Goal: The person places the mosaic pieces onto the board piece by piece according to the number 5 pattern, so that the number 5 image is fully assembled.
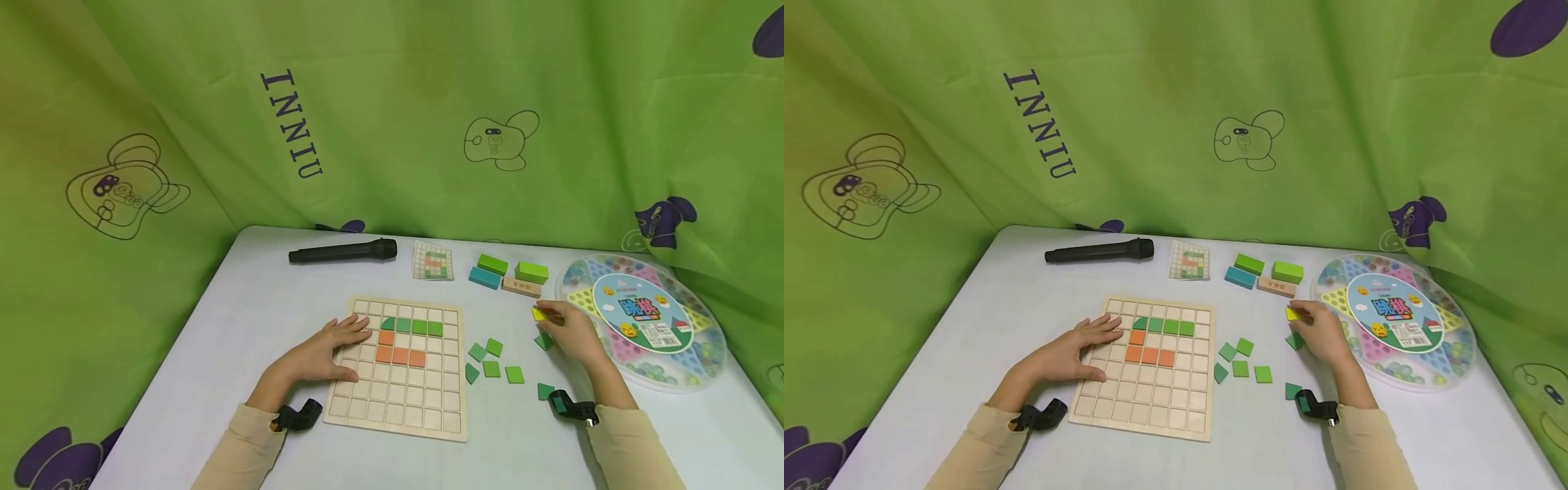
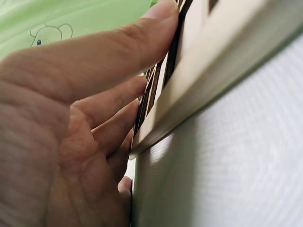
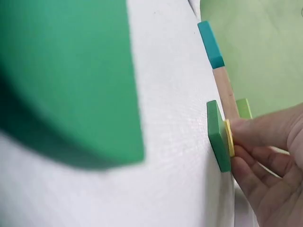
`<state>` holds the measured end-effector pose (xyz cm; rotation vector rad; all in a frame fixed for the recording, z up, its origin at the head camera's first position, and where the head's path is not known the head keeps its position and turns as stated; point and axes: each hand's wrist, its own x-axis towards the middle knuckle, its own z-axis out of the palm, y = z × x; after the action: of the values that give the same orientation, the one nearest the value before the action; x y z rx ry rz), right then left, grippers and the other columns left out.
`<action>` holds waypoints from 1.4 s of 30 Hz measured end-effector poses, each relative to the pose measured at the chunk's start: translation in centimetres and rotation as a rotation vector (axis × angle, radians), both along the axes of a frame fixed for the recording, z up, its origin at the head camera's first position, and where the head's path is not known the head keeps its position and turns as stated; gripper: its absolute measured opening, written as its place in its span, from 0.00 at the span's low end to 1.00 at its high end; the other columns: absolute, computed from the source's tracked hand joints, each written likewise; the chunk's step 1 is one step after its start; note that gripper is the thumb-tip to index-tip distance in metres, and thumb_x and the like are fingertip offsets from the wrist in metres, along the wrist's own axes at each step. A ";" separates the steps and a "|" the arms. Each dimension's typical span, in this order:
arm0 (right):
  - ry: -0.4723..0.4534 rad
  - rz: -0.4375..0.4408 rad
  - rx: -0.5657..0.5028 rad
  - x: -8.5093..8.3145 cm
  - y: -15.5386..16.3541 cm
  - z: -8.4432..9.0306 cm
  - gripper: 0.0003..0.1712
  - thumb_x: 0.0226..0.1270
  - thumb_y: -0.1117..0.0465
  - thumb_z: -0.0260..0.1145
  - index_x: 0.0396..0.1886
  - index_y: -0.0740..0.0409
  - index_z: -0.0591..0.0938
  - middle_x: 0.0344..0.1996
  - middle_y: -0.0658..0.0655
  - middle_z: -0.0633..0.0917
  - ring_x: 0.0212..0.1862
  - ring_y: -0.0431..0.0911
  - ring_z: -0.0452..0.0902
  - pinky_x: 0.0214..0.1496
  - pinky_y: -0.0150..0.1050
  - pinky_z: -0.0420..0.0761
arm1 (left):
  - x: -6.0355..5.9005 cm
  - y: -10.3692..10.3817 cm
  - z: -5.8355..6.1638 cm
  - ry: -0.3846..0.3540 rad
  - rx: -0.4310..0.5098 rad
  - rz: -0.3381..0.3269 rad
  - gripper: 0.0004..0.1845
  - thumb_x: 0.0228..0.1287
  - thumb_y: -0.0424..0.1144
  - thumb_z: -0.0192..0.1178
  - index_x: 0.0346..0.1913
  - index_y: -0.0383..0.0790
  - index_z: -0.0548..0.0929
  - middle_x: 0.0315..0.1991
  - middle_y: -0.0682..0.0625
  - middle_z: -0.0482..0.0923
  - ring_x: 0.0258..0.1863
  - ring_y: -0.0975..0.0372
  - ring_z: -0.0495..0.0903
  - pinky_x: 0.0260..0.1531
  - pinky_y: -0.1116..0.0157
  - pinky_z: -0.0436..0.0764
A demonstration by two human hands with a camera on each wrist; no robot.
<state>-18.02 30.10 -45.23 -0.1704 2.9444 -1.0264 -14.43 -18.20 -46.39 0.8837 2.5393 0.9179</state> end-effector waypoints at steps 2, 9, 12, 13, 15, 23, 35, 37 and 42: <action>0.013 0.000 0.019 -0.3 0.0 -0.2 0.21 0.65 0.68 0.60 0.58 0.70 0.75 0.53 0.73 0.78 0.53 0.65 0.76 0.53 0.57 0.78 | 0.0 0.0 0.0 0.001 -0.002 0.000 0.45 0.50 0.55 0.69 0.69 0.41 0.66 0.74 0.50 0.53 0.75 0.52 0.45 0.73 0.46 0.41; 0.029 -0.019 0.061 -1.0 -0.3 -0.4 0.14 0.63 0.69 0.63 0.48 0.69 0.81 0.43 0.69 0.81 0.44 0.60 0.77 0.45 0.52 0.78 | 0.0 0.1 0.0 -0.003 -0.002 0.008 0.44 0.50 0.54 0.69 0.69 0.42 0.66 0.74 0.51 0.53 0.75 0.53 0.45 0.73 0.47 0.41; 0.011 -0.028 0.036 -1.0 -0.4 -0.3 0.12 0.62 0.69 0.64 0.45 0.68 0.80 0.39 0.67 0.82 0.43 0.58 0.78 0.44 0.48 0.79 | 0.0 0.1 0.0 -0.008 -0.004 0.008 0.44 0.50 0.54 0.69 0.70 0.42 0.66 0.74 0.51 0.53 0.76 0.53 0.45 0.73 0.47 0.40; 0.007 -0.029 0.026 -1.0 -0.4 -0.3 0.11 0.61 0.68 0.65 0.44 0.67 0.80 0.38 0.66 0.82 0.42 0.57 0.79 0.43 0.46 0.80 | 0.1 0.1 -0.1 -0.010 -0.002 0.008 0.44 0.50 0.54 0.69 0.70 0.42 0.66 0.74 0.51 0.53 0.76 0.53 0.45 0.73 0.47 0.40; 0.008 -0.023 0.011 -0.9 -0.5 -0.3 0.10 0.61 0.69 0.65 0.42 0.66 0.80 0.36 0.63 0.82 0.41 0.54 0.79 0.39 0.38 0.80 | 0.1 0.1 -0.1 -0.012 -0.002 0.008 0.44 0.50 0.54 0.69 0.69 0.42 0.66 0.74 0.51 0.53 0.76 0.53 0.45 0.73 0.47 0.40; 0.032 0.040 -0.101 0.4 -2.1 1.0 0.12 0.63 0.67 0.65 0.46 0.63 0.82 0.37 0.61 0.84 0.39 0.41 0.78 0.35 0.26 0.79 | 0.1 0.1 -0.2 -0.001 -0.010 0.004 0.44 0.50 0.54 0.69 0.70 0.42 0.66 0.74 0.51 0.53 0.75 0.52 0.45 0.73 0.47 0.41; -0.118 0.084 -0.365 3.6 -9.6 1.4 0.14 0.62 0.63 0.66 0.47 0.62 0.84 0.41 0.60 0.85 0.40 0.40 0.78 0.36 0.30 0.80 | 0.0 0.0 -0.1 0.009 -0.017 0.000 0.44 0.51 0.55 0.69 0.70 0.42 0.65 0.75 0.51 0.53 0.75 0.52 0.45 0.73 0.47 0.41; -0.153 0.097 -0.387 3.9 -10.9 1.3 0.13 0.62 0.64 0.66 0.47 0.61 0.84 0.40 0.60 0.85 0.39 0.43 0.78 0.33 0.30 0.79 | 0.0 0.0 -0.1 0.011 -0.018 0.002 0.44 0.50 0.55 0.69 0.70 0.43 0.65 0.75 0.51 0.52 0.75 0.52 0.45 0.73 0.47 0.41; -0.203 0.146 -0.371 4.4 -13.4 0.8 0.11 0.60 0.65 0.68 0.43 0.59 0.86 0.34 0.55 0.85 0.35 0.43 0.75 0.28 0.28 0.74 | -0.1 0.1 -0.1 0.004 -0.010 0.002 0.45 0.50 0.55 0.69 0.70 0.42 0.65 0.75 0.51 0.52 0.75 0.52 0.45 0.73 0.47 0.41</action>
<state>-13.59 16.71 -44.46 -0.2638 2.4981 -1.4588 -14.50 -18.15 -46.54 0.8809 2.5462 0.9048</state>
